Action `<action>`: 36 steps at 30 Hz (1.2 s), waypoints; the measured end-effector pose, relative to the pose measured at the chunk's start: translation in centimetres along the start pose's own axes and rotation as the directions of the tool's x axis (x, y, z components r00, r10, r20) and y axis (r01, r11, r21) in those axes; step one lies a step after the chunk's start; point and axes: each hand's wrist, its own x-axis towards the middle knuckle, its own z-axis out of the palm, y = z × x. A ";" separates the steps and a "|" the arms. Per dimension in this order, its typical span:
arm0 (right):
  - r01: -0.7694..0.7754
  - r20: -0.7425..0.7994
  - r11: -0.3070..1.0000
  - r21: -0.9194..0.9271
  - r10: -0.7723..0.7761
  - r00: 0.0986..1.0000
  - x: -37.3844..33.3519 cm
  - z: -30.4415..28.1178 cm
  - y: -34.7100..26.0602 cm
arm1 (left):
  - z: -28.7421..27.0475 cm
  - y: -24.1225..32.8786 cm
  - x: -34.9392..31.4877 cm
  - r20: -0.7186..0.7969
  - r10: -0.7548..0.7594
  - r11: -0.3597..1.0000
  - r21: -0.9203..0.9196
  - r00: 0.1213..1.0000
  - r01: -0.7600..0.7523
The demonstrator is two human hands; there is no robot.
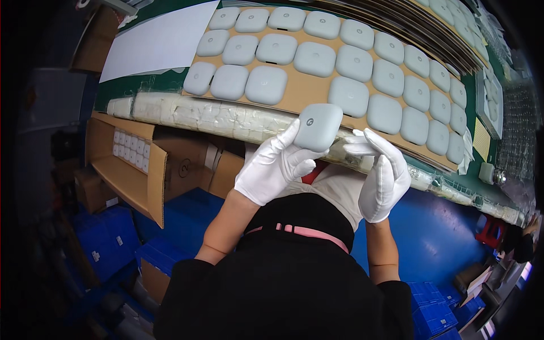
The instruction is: Inspecting and organizing small white electronic components into trays at a factory workstation.
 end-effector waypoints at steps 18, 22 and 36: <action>0.053 0.055 0.985 -0.162 -0.045 0.997 0.0 -0.3 0.4 | 1.2 -1.8 -1.5 0.181 0.553 0.394 0.803 0.813 -0.446; 0.290 0.110 0.902 -0.318 -0.269 0.957 1.0 0.7 0.6 | 2.2 -1.5 -2.1 0.222 0.571 0.079 0.943 0.791 -0.322; 0.292 0.286 0.879 -0.377 -0.189 0.939 1.2 0.1 1.6 | 3.6 -2.3 -1.7 0.307 0.582 -0.010 0.929 0.753 -0.371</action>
